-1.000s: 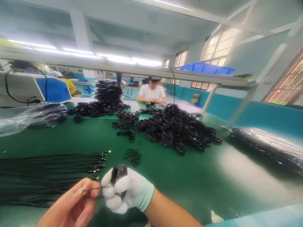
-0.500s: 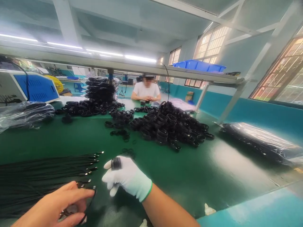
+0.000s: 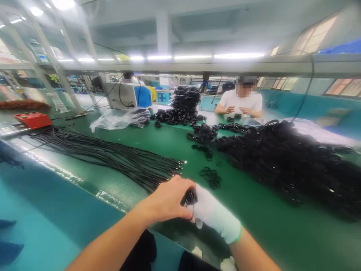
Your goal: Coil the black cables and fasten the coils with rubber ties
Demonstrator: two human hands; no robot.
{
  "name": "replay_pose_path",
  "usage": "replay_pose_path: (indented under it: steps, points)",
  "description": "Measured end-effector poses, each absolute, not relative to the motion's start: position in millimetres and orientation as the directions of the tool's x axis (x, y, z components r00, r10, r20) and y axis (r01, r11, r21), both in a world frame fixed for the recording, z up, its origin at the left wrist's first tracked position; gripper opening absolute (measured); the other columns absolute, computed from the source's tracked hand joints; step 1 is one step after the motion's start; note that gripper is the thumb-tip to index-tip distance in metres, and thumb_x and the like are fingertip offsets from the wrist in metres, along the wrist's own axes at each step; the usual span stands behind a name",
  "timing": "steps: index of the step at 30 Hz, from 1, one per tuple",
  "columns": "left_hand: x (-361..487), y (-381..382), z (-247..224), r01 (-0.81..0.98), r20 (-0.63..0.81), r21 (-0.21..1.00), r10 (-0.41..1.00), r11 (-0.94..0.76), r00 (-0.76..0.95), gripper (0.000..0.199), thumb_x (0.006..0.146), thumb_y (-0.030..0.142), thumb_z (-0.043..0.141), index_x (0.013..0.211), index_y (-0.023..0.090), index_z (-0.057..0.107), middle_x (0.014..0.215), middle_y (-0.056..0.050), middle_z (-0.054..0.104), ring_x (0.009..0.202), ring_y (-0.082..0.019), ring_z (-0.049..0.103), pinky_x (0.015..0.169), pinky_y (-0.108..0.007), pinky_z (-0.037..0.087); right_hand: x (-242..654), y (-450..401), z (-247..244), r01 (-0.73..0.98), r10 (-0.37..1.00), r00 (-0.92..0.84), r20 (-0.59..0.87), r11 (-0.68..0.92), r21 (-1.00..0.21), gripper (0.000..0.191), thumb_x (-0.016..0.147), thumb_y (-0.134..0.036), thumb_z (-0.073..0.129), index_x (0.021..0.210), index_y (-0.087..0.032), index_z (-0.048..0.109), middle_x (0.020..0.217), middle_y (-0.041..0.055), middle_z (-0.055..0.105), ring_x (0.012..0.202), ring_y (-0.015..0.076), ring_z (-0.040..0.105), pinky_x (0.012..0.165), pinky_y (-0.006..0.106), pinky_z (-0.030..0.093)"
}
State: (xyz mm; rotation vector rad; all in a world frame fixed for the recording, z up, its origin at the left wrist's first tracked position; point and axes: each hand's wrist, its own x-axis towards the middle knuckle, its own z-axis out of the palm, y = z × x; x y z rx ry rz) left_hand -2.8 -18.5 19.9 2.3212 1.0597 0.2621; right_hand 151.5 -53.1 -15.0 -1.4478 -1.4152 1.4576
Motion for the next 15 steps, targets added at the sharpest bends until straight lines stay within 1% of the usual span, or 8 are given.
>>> replay_pose_path:
  steps: [3, 5, 6, 8, 10, 11, 13, 15]
  points:
    - [1, -12, 24, 0.658, -0.083, 0.495, 0.722, -0.568, 0.686, 0.046, 0.051, 0.039, 0.076, 0.092, 0.023, 0.062, 0.084, -0.003, 0.061, 0.082, -0.024, 0.057, 0.06, -0.027, 0.041, 151, -55, -18, 0.301, 0.986, -0.121, -0.114, -0.073, -0.951, 0.098, 0.054, -0.01, 0.068, 0.141, -0.013, 0.024, 0.097, 0.009, 0.066, 0.077, 0.0203, 0.063, 0.067, 0.032, 0.052]
    - [-1, 1, 26, 0.661, -0.198, 0.525, 0.679, -0.536, 0.707, 0.04, 0.05, 0.037, 0.076, 0.084, 0.021, 0.063, 0.079, -0.003, 0.062, 0.069, -0.021, 0.057, 0.052, -0.025, 0.039, 151, -56, -18, 0.31, 0.99, -0.132, -0.057, -0.014, -0.951, 0.1, 0.055, -0.01, 0.069, 0.143, -0.016, 0.022, 0.103, 0.0081, 0.065, 0.09, 0.0225, 0.061, 0.078, 0.034, 0.05]
    - [-4, 8, 26, 0.653, -0.273, 0.566, 0.633, -0.503, 0.724, 0.032, 0.053, 0.036, 0.073, 0.079, 0.02, 0.064, 0.076, -0.003, 0.063, 0.063, -0.019, 0.057, 0.049, -0.024, 0.038, 151, -56, -18, 0.311, 0.988, -0.146, -0.047, 0.001, -0.95, 0.091, 0.058, -0.012, 0.068, 0.14, -0.019, 0.029, 0.101, 0.0064, 0.065, 0.089, 0.0222, 0.061, 0.077, 0.034, 0.05]
    - [-8, 19, 24, 0.627, -0.373, 0.669, 0.549, -0.4, 0.748, 0.015, 0.065, 0.031, 0.061, 0.074, 0.019, 0.065, 0.071, -0.002, 0.066, 0.054, -0.015, 0.055, 0.045, -0.022, 0.038, 152, -56, -16, 0.293, 0.99, -0.138, -0.009, 0.032, -0.955, 0.058, 0.065, -0.016, 0.066, 0.121, -0.022, 0.052, 0.091, 0.0028, 0.065, 0.081, 0.019, 0.061, 0.069, 0.03, 0.05]
    - [-11, 21, 19, 0.6, -0.378, 0.737, 0.546, -0.311, 0.747, 0.019, 0.071, 0.024, 0.047, 0.071, 0.019, 0.066, 0.07, 0.0, 0.067, 0.05, -0.013, 0.054, 0.044, -0.021, 0.039, 154, -57, -13, 0.199, 0.988, -0.154, 0.012, 0.043, -0.979, 0.032, 0.069, -0.02, 0.065, 0.1, -0.021, 0.059, 0.083, 0.0008, 0.063, 0.067, 0.0137, 0.058, 0.057, 0.026, 0.048]
    - [-12, 19, 15, 0.593, -0.356, 0.747, 0.573, -0.301, 0.739, 0.022, 0.071, 0.02, 0.044, 0.069, 0.019, 0.066, 0.068, 0.0, 0.067, 0.05, -0.012, 0.053, 0.045, -0.021, 0.039, 155, -57, -11, 0.116, 0.978, -0.207, -0.006, 0.018, -0.993, 0.029, 0.068, -0.02, 0.066, 0.096, -0.021, 0.057, 0.081, 0.0004, 0.062, 0.059, 0.0115, 0.056, 0.051, 0.024, 0.046]
    - [-12, 9, 10, 0.599, -0.316, 0.731, 0.616, -0.326, 0.721, 0.022, 0.069, 0.016, 0.044, 0.063, 0.018, 0.065, 0.06, 0.001, 0.065, 0.05, -0.012, 0.053, 0.046, -0.02, 0.039, 160, -59, -9, -0.092, 0.93, -0.364, -0.045, -0.084, -0.992, 0.035, 0.064, -0.021, 0.07, 0.094, -0.021, 0.053, 0.083, 0.0008, 0.061, 0.047, 0.0086, 0.051, 0.039, 0.021, 0.039]
    - [-13, -1, 9, 0.592, -0.297, 0.751, 0.652, -0.291, 0.697, 0.02, 0.069, 0.016, 0.046, 0.06, 0.017, 0.063, 0.056, 0.0, 0.063, 0.05, -0.012, 0.054, 0.047, -0.02, 0.04, 164, -61, -10, -0.268, 0.876, -0.482, -0.018, -0.167, -0.949, 0.04, 0.061, -0.023, 0.071, 0.095, -0.021, 0.049, 0.082, 0.001, 0.062, 0.042, 0.0088, 0.051, 0.035, 0.019, 0.035]
